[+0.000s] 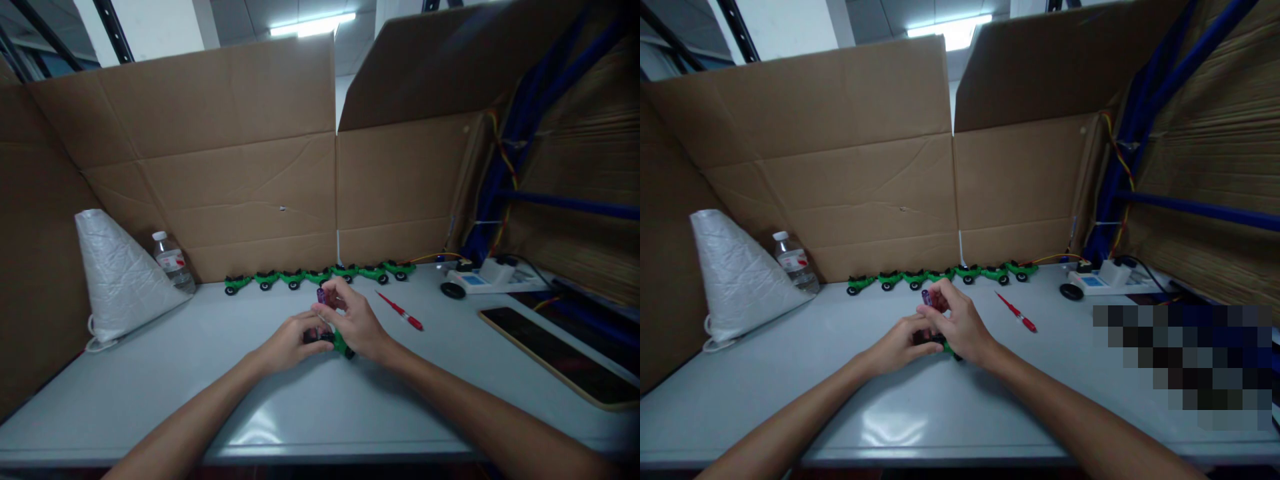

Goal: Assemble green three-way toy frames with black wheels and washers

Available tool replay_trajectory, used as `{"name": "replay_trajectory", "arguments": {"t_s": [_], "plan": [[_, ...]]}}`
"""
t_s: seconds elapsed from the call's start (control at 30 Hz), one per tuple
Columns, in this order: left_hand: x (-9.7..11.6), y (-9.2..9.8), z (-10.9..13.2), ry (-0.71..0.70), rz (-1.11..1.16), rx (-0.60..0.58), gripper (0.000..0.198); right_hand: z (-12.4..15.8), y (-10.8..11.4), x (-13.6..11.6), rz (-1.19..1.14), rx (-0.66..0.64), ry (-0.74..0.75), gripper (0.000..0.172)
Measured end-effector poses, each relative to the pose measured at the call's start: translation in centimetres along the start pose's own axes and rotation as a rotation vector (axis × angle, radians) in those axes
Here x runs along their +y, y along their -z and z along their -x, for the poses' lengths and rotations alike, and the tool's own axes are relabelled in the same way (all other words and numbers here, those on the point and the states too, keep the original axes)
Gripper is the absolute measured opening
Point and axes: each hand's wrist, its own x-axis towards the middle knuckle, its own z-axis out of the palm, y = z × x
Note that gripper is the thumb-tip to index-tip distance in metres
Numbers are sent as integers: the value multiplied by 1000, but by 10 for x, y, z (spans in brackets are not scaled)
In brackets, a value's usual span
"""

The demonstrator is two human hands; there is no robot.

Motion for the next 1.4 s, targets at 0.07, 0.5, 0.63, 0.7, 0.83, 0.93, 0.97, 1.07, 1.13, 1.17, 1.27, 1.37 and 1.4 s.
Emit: {"name": "replay_trajectory", "arguments": {"t_s": [0.07,0.5,0.63,0.7,0.83,0.93,0.97,1.07,1.13,1.17,1.27,1.37,1.4], "plan": [[2,1,0,3,9,-14,31,-1,1,-1,-27,-38,-13,15],[3,5,-3,-45,80,-87,30,-9,0,5,-383,-235,-218,46],[6,5,-4,-71,57,-91,26,-10,-1,7,-492,-209,-265,47],[5,4,-4,-58,50,-61,26,-8,-2,6,-493,-177,-266,43],[2,1,-2,41,67,-48,31,-2,-5,5,-439,-144,-251,37],[3,0,-1,84,100,-64,31,1,-7,5,-416,-135,-238,36],[3,0,-1,85,116,-69,31,1,-7,5,-408,-136,-235,36],[4,1,-2,59,165,-82,29,0,-5,5,-395,-151,-229,35],[3,2,-2,36,181,-79,29,-1,-3,5,-408,-174,-231,37],[3,2,-3,26,181,-75,29,-2,-2,5,-420,-189,-233,39],[1,4,-3,4,147,-74,31,-5,2,8,-469,-256,-236,43],[1,6,-3,-9,99,-105,32,-7,5,12,-538,-329,-268,46],[2,7,-3,-14,87,-117,31,-8,6,13,-564,-346,-290,47]]}}
